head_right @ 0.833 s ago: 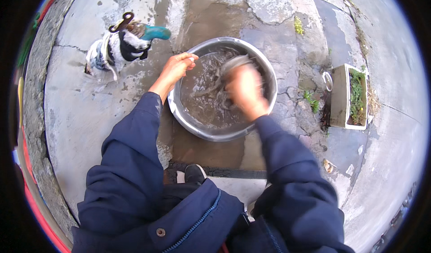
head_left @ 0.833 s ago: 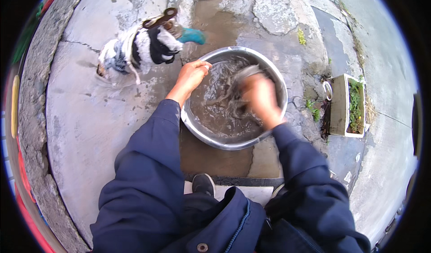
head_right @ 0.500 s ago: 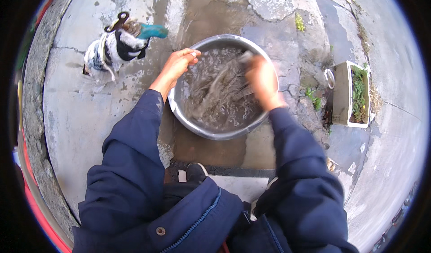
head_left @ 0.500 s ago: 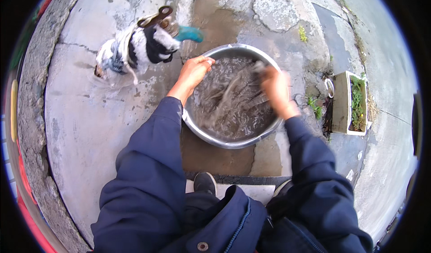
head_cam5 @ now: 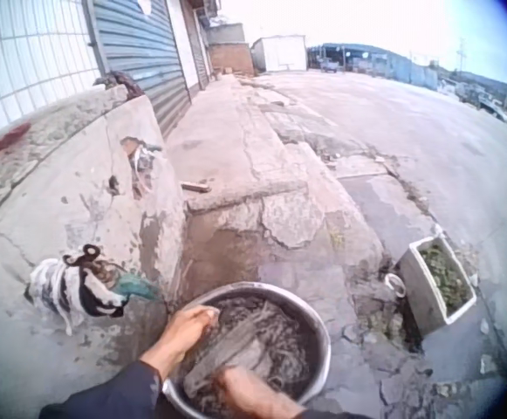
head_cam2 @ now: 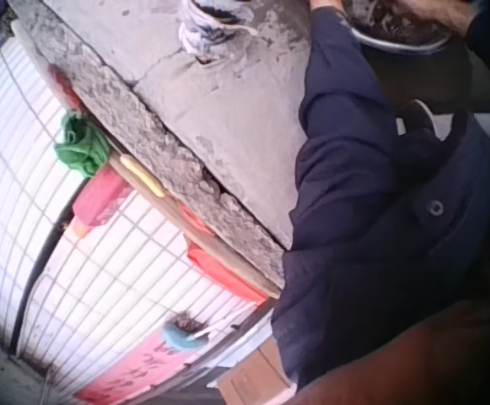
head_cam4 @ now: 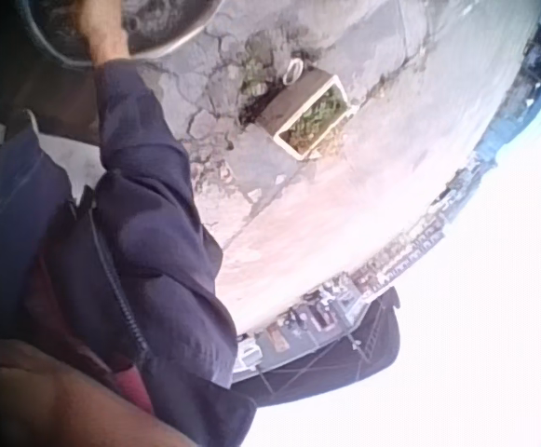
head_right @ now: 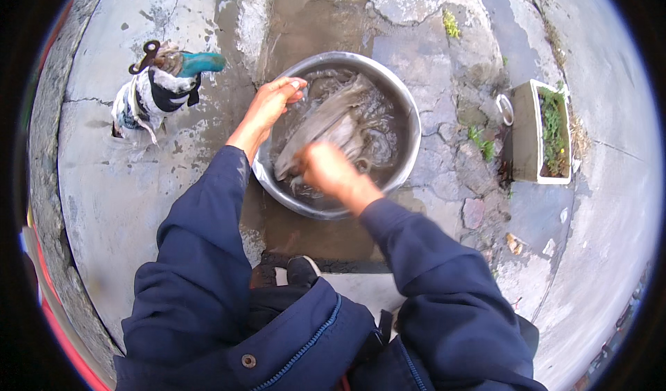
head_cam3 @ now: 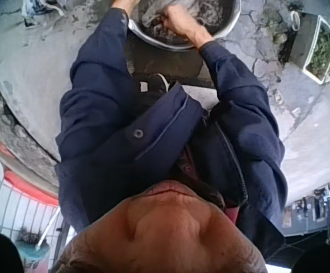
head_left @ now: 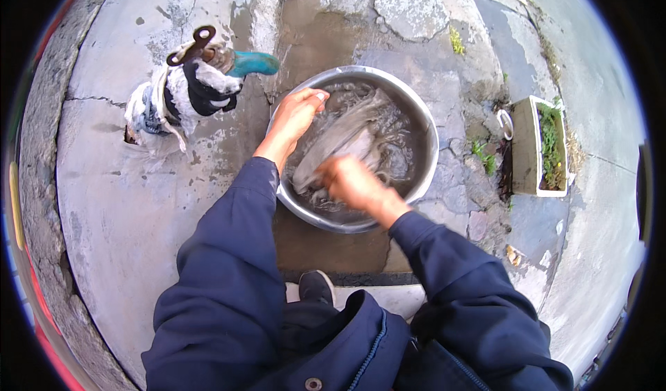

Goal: The person wipes a metal strip on a wall with a cloth, then walks outside and washes two cloths in a metal basin of water. The person repeatedly submerges, scrubs, and wrings the cloths by hand.

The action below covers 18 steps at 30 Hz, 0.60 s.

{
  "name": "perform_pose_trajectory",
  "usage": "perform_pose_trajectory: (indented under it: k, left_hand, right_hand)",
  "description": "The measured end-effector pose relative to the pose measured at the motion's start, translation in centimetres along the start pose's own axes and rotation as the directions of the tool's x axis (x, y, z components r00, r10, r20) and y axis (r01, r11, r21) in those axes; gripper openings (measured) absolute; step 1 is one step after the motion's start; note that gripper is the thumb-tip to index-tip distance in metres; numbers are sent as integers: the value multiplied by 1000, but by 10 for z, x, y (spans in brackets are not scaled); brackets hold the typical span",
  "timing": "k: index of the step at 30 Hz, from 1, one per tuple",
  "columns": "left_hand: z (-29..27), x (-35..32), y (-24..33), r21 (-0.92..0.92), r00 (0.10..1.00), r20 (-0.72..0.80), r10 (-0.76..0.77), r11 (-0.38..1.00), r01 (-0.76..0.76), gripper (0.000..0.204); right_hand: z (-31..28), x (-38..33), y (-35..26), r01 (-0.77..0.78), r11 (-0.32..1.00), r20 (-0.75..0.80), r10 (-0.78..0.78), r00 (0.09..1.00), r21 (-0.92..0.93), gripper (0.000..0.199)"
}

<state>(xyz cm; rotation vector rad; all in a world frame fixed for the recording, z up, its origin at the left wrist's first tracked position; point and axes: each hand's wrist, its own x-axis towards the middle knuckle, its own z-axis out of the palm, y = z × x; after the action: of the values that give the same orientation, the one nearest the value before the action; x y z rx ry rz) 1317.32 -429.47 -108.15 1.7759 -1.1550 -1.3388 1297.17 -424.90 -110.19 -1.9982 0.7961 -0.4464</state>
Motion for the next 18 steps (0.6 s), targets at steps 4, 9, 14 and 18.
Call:
perform_pose_trajectory:
  k: [4,9,14,18]
  left_hand:
    - [2,-2,-3,-22,1000,-30,-3,1000,2,33]
    - [3,2,-7,-30,1000,6,-7,1000,7,38]
    - [4,2,-7,42,999,26,-45,998,44,38]
    - [6,3,-10,0,998,-46,-48,999,48,39]
  right_hand:
    - [-85,5,48,-383,924,-512,323,796,-12,19]
    - [-2,-2,33,-155,975,-296,102,950,-159,24]
    - [-60,1,41,-379,925,-389,347,853,-6,20]
    - [-77,-4,6,-433,886,-369,352,860,-165,14]
